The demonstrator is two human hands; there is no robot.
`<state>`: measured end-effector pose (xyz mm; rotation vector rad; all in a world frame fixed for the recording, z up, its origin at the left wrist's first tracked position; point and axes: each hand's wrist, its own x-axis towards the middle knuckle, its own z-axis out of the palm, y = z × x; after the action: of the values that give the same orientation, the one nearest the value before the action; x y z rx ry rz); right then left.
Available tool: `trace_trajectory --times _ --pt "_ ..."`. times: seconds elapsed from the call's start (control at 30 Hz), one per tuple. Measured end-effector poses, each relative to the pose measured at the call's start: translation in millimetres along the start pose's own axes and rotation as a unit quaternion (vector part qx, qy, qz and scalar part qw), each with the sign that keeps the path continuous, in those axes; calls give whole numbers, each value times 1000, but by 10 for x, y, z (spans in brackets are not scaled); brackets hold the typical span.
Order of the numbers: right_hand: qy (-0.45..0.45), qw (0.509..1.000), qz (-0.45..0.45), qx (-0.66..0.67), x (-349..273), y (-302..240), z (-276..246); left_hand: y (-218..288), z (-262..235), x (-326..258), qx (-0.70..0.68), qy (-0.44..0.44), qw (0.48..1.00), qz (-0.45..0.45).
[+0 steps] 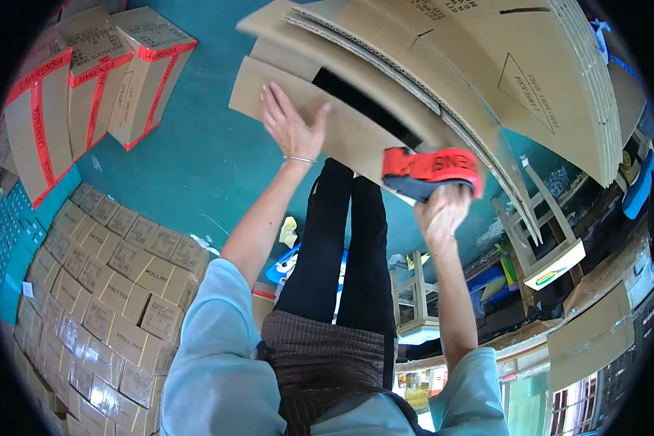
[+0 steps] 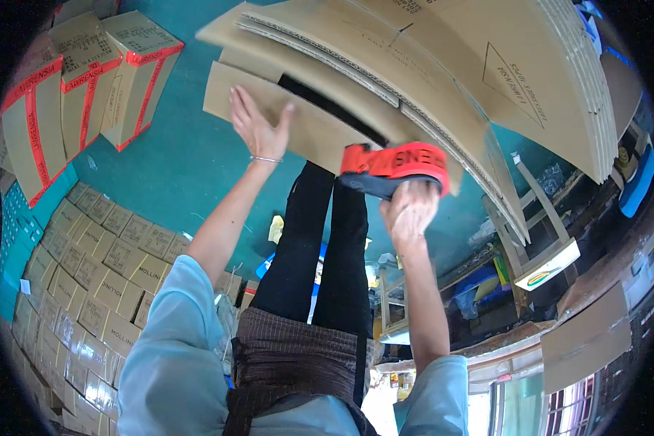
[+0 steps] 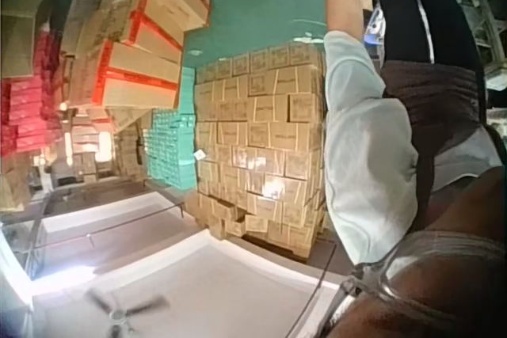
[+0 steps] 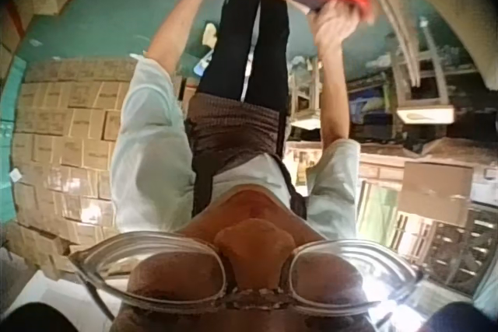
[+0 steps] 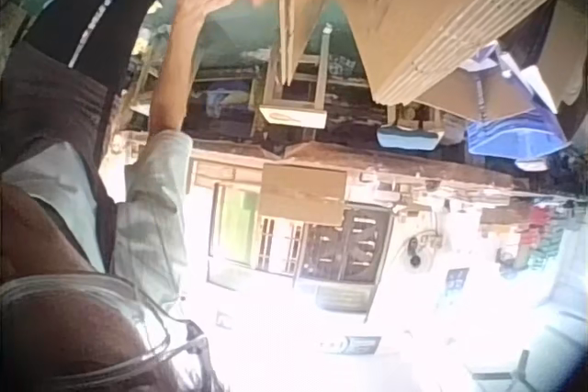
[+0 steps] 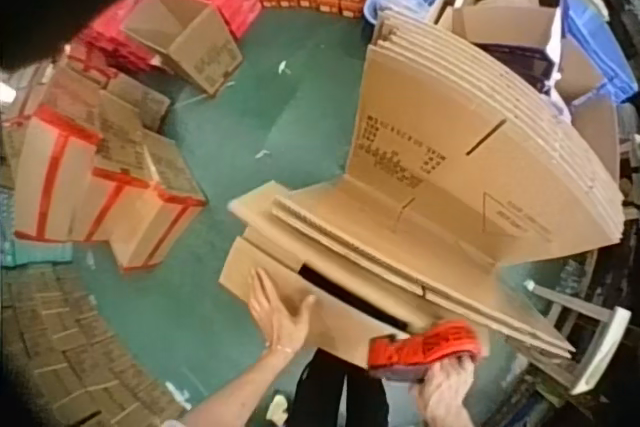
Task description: Taping multiple cardboard boxes using a handheld tape dispenser.
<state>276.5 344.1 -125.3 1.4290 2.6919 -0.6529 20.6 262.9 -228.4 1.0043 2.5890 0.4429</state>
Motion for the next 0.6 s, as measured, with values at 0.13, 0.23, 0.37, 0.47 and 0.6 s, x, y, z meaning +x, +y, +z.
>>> trace_trajectory --times 0.13,0.23,0.37,0.47,0.6 --pt "-124 992 7 -30 -131 215 519 17 -168 254 -113 16 992 -45" --pt "-104 992 40 59 101 -7 193 -115 -304 622 106 16 954 279" --pt "-182 856 155 458 369 -501 -595 -309 -353 947 73 -94 925 362" --pt "-157 858 71 483 617 -647 -193 -334 -388 949 44 -106 926 360" --pt "-204 904 131 351 911 -470 683 -238 -397 940 -226 -207 928 212"
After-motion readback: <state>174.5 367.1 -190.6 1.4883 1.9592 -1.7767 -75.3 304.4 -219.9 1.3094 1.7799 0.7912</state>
